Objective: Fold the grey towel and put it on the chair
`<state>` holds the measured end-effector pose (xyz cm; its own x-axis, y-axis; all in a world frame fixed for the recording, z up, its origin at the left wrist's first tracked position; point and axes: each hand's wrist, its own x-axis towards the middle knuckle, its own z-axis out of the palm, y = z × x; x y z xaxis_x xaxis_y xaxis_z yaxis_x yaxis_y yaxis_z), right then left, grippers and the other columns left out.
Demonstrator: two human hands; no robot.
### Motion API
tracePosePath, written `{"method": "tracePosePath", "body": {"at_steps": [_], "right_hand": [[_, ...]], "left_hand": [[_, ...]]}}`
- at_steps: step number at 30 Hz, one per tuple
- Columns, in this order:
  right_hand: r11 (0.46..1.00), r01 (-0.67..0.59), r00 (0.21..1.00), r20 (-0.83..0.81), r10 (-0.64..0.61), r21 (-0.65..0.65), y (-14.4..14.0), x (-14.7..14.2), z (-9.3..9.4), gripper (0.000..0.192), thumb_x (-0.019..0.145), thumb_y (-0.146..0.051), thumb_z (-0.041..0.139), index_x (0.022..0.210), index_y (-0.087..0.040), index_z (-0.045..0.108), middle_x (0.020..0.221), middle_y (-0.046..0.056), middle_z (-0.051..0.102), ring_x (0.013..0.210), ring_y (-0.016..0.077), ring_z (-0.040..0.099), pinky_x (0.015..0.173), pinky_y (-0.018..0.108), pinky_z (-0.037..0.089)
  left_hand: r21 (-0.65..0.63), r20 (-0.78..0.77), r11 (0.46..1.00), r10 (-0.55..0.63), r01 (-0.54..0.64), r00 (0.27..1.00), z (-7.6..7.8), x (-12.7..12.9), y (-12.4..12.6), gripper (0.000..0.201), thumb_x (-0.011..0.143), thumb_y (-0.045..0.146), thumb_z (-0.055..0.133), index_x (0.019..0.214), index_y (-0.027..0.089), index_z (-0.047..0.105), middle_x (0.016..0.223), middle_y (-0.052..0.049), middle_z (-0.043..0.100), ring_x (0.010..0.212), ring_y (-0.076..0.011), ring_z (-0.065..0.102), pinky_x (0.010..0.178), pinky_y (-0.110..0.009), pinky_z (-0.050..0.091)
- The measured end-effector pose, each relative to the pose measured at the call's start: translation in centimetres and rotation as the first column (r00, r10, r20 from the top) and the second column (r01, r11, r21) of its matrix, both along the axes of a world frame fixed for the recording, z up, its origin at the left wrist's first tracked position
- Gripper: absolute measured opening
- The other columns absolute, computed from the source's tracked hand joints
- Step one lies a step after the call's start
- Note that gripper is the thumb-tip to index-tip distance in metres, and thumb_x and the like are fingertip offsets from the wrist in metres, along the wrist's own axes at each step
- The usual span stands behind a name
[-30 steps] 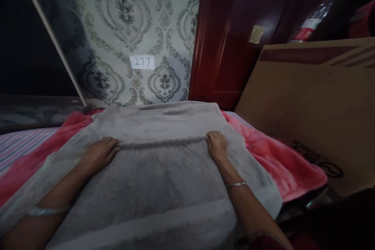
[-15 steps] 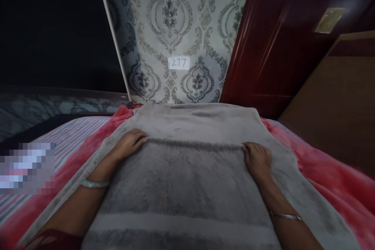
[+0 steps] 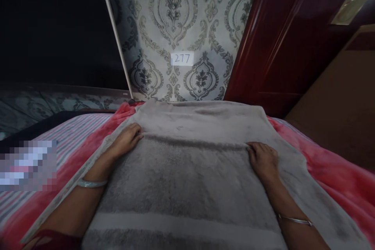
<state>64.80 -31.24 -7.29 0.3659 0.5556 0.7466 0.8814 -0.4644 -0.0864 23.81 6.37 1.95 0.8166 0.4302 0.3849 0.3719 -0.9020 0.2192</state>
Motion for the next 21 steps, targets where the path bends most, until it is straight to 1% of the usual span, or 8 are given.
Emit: {"method": "tracePosePath", "body": {"at_steps": [2, 5, 8, 11, 13, 16, 18, 21], "right_hand": [[1.000, 0.015, 1.000, -0.026, -0.015, -0.012, -0.1, -0.2, 0.1, 0.036, 0.095, -0.038, 0.042, 0.106, -0.019, 0.071, 0.100, 0.013, 0.071, 0.095, 0.0299, 0.063, 0.086, 0.045, 0.045], [0.999, 0.035, 0.996, -0.074, -0.038, -0.041, -0.3, -0.4, 0.2, 0.037, 0.094, -0.037, 0.043, 0.108, -0.019, 0.072, 0.103, 0.013, 0.071, 0.099, 0.0305, 0.062, 0.088, 0.046, 0.044], [0.996, 0.068, 0.989, -0.129, -0.076, -0.064, -0.5, -0.4, 0.2, 0.034, 0.092, -0.034, 0.046, 0.107, -0.021, 0.074, 0.105, 0.013, 0.071, 0.101, 0.0313, 0.061, 0.092, 0.048, 0.043], [0.989, 0.120, 0.978, -0.159, -0.133, -0.089, -0.5, -0.4, 0.1, 0.034, 0.090, -0.031, 0.047, 0.106, -0.018, 0.074, 0.107, 0.014, 0.071, 0.103, 0.0333, 0.061, 0.093, 0.050, 0.043], [0.985, 0.123, 0.974, -0.176, -0.143, -0.122, -0.4, -0.5, 0.4, 0.033, 0.089, -0.029, 0.046, 0.101, -0.016, 0.073, 0.105, 0.016, 0.071, 0.102, 0.0338, 0.061, 0.091, 0.049, 0.044], [0.986, 0.091, 0.976, -0.183, -0.116, -0.141, -0.7, -1.0, 1.3, 0.030, 0.089, -0.027, 0.045, 0.094, -0.015, 0.072, 0.099, 0.017, 0.072, 0.096, 0.0320, 0.063, 0.088, 0.045, 0.047], [0.989, 0.083, 0.981, -0.166, -0.102, -0.119, -1.2, -1.5, 2.1, 0.031, 0.089, -0.028, 0.044, 0.092, -0.015, 0.071, 0.097, 0.017, 0.072, 0.093, 0.0309, 0.064, 0.085, 0.043, 0.048], [0.997, 0.067, 0.988, -0.136, -0.071, -0.033, -2.8, -2.6, 3.2, 0.030, 0.090, -0.030, 0.043, 0.092, -0.016, 0.069, 0.093, 0.016, 0.071, 0.090, 0.0300, 0.064, 0.084, 0.042, 0.050]], "left_hand": [[-0.046, -0.032, 0.999, -0.001, 0.000, 1.000, -0.5, 0.0, 0.6, 0.012, 0.085, 0.024, 0.052, 0.094, 0.018, 0.058, 0.099, -0.010, 0.064, 0.095, -0.0251, 0.059, 0.088, -0.039, 0.049], [-0.087, -0.102, 0.996, -0.014, 0.005, 0.995, -1.1, -0.1, 1.7, 0.019, 0.084, 0.024, 0.054, 0.100, 0.017, 0.061, 0.105, -0.011, 0.066, 0.102, -0.0254, 0.060, 0.095, -0.039, 0.048], [-0.051, -0.185, 0.999, 0.003, -0.013, 0.983, -1.2, 0.0, 2.3, 0.019, 0.086, 0.026, 0.054, 0.098, 0.017, 0.066, 0.105, -0.012, 0.067, 0.104, -0.0270, 0.061, 0.098, -0.040, 0.047], [-0.009, -0.220, 0.999, 0.031, -0.034, 0.975, -1.0, 0.2, 2.1, 0.017, 0.086, 0.026, 0.055, 0.093, 0.017, 0.067, 0.103, -0.012, 0.067, 0.102, -0.0270, 0.062, 0.096, -0.039, 0.048], [0.005, -0.216, 0.999, 0.042, -0.042, 0.975, -0.7, 0.4, 1.5, 0.013, 0.085, 0.024, 0.055, 0.089, 0.018, 0.066, 0.100, -0.012, 0.068, 0.101, -0.0270, 0.062, 0.095, -0.039, 0.049], [0.039, -0.193, 0.997, 0.066, -0.060, 0.979, 0.1, 0.1, 0.3, 0.010, 0.085, 0.022, 0.055, 0.085, 0.018, 0.064, 0.094, -0.012, 0.068, 0.097, -0.0281, 0.063, 0.091, -0.039, 0.050], [0.077, -0.154, 0.994, 0.084, -0.072, 0.985, 0.9, -0.5, -0.5, 0.013, 0.088, 0.024, 0.052, 0.087, 0.017, 0.064, 0.096, -0.014, 0.067, 0.099, -0.0300, 0.062, 0.091, -0.041, 0.050], [0.166, -0.067, 0.981, 0.113, -0.101, 0.991, 2.1, -2.2, -1.9, 0.020, 0.093, 0.027, 0.047, 0.094, 0.016, 0.064, 0.101, -0.017, 0.066, 0.104, -0.0322, 0.062, 0.093, -0.043, 0.049]]}}
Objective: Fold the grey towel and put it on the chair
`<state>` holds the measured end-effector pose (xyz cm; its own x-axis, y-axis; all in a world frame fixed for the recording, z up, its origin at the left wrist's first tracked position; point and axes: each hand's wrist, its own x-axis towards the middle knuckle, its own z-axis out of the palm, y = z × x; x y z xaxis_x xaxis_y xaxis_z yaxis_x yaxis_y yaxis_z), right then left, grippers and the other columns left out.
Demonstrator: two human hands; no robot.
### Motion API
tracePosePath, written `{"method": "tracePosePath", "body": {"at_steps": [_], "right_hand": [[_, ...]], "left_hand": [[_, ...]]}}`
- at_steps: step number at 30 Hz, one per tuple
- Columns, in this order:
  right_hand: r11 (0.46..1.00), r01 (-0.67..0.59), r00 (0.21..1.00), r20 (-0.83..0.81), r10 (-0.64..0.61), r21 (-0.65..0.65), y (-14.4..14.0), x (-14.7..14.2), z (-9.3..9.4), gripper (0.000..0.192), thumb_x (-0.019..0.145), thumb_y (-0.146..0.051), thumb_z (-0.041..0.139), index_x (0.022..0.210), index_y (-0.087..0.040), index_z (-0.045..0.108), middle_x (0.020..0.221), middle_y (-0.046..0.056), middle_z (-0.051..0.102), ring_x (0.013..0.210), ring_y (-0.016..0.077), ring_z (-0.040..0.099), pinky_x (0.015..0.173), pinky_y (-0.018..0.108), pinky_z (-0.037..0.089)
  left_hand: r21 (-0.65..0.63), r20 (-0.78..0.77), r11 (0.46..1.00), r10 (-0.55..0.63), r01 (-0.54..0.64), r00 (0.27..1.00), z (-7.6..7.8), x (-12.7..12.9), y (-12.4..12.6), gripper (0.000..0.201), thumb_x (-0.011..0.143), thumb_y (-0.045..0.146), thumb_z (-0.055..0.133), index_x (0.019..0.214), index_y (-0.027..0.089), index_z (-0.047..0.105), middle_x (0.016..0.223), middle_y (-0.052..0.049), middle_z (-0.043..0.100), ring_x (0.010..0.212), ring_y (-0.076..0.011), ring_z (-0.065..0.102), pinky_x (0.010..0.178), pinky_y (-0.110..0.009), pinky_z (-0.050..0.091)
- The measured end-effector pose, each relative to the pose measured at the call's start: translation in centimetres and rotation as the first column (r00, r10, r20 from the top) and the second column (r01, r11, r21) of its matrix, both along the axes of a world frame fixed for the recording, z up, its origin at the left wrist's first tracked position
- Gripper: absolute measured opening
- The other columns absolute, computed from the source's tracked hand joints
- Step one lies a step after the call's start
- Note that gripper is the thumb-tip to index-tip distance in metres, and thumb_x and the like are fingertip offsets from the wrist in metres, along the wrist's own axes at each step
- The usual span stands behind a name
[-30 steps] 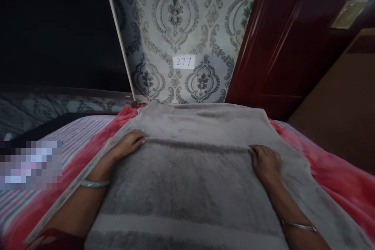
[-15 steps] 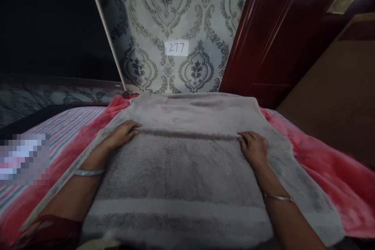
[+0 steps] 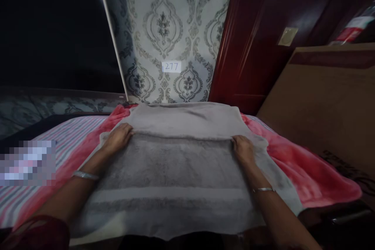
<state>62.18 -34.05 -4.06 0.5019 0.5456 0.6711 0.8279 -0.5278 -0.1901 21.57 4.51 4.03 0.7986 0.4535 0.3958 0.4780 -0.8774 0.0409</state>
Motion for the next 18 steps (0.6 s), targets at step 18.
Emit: {"method": "tracePosePath", "body": {"at_steps": [18], "right_hand": [[0.977, 0.129, 0.906, 0.381, -0.187, 0.172, -14.5, -12.1, 19.1, 0.052, 0.104, -0.056, 0.028, 0.107, -0.023, 0.068, 0.100, 0.015, 0.070, 0.094, 0.0313, 0.065, 0.069, 0.040, 0.046]], "left_hand": [[0.367, 0.204, 0.858, 0.302, -0.359, 0.931, 16.0, -12.5, -10.8, 0.052, 0.101, 0.053, 0.032, 0.098, 0.012, 0.064, 0.099, -0.012, 0.066, 0.103, -0.0288, 0.064, 0.081, -0.034, 0.044]]}}
